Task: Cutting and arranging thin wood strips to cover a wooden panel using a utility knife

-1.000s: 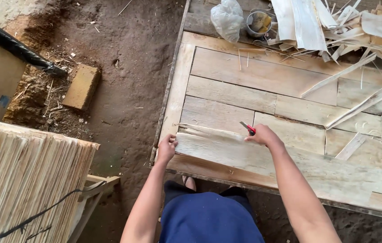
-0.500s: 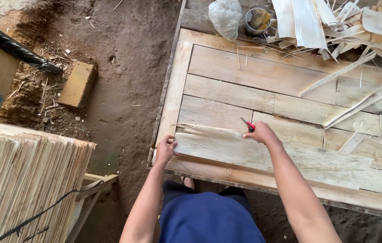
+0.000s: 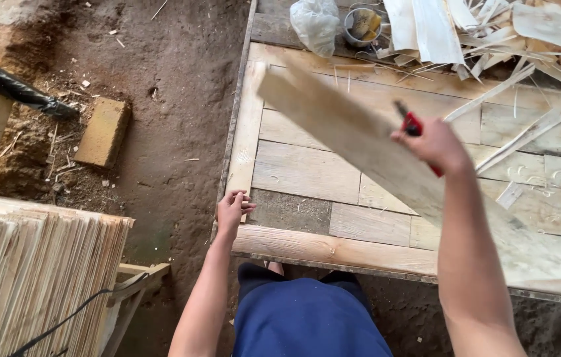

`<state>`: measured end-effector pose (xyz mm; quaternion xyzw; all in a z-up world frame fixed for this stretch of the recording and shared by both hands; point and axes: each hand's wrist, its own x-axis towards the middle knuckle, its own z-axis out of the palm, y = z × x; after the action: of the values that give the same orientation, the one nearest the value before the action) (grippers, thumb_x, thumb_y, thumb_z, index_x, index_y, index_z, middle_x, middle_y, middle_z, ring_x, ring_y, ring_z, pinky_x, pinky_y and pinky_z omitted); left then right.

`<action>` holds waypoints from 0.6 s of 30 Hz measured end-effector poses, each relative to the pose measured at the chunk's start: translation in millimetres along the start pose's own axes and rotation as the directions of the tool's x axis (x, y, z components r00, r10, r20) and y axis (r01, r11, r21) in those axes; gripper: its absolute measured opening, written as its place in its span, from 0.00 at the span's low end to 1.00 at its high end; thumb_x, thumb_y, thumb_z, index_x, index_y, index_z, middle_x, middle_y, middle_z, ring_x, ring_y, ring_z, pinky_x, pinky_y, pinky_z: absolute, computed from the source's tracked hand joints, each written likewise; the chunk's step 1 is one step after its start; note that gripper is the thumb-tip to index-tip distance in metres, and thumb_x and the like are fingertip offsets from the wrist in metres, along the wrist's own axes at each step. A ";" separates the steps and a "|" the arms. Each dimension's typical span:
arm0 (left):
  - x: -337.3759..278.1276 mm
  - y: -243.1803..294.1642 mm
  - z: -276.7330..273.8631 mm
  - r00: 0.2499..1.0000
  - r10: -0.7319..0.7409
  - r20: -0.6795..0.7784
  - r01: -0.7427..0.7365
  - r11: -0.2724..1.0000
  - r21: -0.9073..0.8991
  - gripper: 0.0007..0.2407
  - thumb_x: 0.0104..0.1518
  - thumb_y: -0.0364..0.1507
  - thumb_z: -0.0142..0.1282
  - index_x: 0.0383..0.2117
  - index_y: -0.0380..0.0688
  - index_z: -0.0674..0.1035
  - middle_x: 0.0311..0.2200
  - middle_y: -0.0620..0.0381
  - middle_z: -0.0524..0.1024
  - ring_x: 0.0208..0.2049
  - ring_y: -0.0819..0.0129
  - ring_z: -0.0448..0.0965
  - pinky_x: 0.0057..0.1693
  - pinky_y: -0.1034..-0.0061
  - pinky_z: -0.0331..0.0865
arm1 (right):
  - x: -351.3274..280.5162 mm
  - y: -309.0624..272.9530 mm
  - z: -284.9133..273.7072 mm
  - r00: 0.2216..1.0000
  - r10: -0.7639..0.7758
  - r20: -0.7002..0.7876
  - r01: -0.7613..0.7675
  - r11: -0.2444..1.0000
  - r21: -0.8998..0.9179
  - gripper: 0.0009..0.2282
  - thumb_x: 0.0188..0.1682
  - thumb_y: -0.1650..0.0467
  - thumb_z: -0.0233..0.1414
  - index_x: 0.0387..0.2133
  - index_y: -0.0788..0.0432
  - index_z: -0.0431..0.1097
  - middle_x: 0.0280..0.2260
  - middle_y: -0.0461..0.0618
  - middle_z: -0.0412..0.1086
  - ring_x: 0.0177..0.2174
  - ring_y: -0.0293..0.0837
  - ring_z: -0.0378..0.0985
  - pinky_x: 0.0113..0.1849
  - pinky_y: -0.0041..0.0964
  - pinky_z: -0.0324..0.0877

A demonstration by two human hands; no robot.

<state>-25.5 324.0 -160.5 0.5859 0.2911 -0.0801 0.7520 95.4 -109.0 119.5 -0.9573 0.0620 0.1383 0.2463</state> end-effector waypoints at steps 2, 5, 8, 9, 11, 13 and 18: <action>-20.1 32.0 17.9 0.999 -0.023 0.046 0.022 0.999 0.034 0.08 0.68 0.26 0.45 0.43 0.38 0.78 0.33 0.46 0.77 0.30 0.56 0.85 0.39 0.74 0.81 | -23.7 -46.5 -44.1 0.995 0.053 -0.078 -0.042 0.989 0.143 0.11 0.54 0.63 0.59 0.35 0.59 0.73 0.26 0.56 0.71 0.27 0.52 0.76 0.34 0.45 0.71; -37.5 58.7 37.5 0.986 -0.063 0.151 0.042 0.989 0.141 0.09 0.68 0.27 0.45 0.45 0.40 0.78 0.36 0.50 0.77 0.31 0.62 0.84 0.41 0.76 0.78 | -24.1 -35.6 -84.5 0.950 0.069 -0.305 0.034 0.947 0.319 0.10 0.60 0.64 0.62 0.39 0.55 0.71 0.31 0.46 0.70 0.26 0.39 0.70 0.28 0.37 0.69; -44.8 66.2 47.3 0.947 -0.104 0.303 0.045 0.979 0.199 0.14 0.66 0.35 0.43 0.50 0.42 0.77 0.43 0.50 0.79 0.39 0.61 0.83 0.49 0.71 0.75 | -19.7 -14.6 -107.6 0.850 0.097 -0.518 0.225 0.823 0.522 0.12 0.64 0.65 0.66 0.37 0.54 0.70 0.28 0.42 0.65 0.21 0.36 0.66 0.22 0.33 0.66; -48.4 69.0 49.9 0.913 -0.122 0.389 0.054 0.982 0.181 0.19 0.66 0.41 0.40 0.52 0.43 0.76 0.46 0.50 0.80 0.45 0.59 0.83 0.54 0.68 0.74 | -22.3 -14.2 -116.8 0.810 0.171 -0.561 0.321 0.670 0.669 0.14 0.64 0.67 0.66 0.35 0.55 0.67 0.27 0.43 0.61 0.17 0.37 0.63 0.17 0.30 0.66; -48.6 67.5 53.8 0.894 -0.147 0.422 0.062 0.976 0.209 0.25 0.64 0.47 0.32 0.55 0.43 0.73 0.54 0.48 0.76 0.53 0.56 0.77 0.59 0.64 0.69 | -24.8 -7.2 -113.3 0.772 0.255 -0.583 0.376 0.556 0.741 0.12 0.62 0.68 0.64 0.37 0.57 0.67 0.27 0.44 0.62 0.19 0.37 0.65 0.18 0.29 0.65; -44.5 56.3 51.5 0.879 -0.177 0.443 0.077 0.969 0.233 0.32 0.61 0.52 0.24 0.59 0.42 0.71 0.61 0.46 0.71 0.61 0.53 0.72 0.65 0.60 0.64 | -27.8 -0.5 -102.5 0.742 0.333 -0.581 0.429 0.430 0.794 0.10 0.60 0.68 0.62 0.38 0.60 0.67 0.28 0.46 0.63 0.21 0.37 0.68 0.18 0.27 0.65; -49.6 65.8 39.6 0.933 -0.281 0.225 0.306 0.949 -0.082 0.39 0.53 0.57 0.29 0.66 0.40 0.52 0.66 0.35 0.54 0.65 0.39 0.60 0.65 0.52 0.63 | -25.7 47.0 -29.0 0.614 0.664 -0.427 0.481 0.115 0.869 0.07 0.51 0.69 0.63 0.33 0.58 0.73 0.22 0.43 0.63 0.19 0.34 0.64 0.17 0.26 0.56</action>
<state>-22.0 296.1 -73.5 0.4794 0.2985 -0.2361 0.7908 68.9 -162.9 130.1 -0.4748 0.3078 -0.3528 0.7452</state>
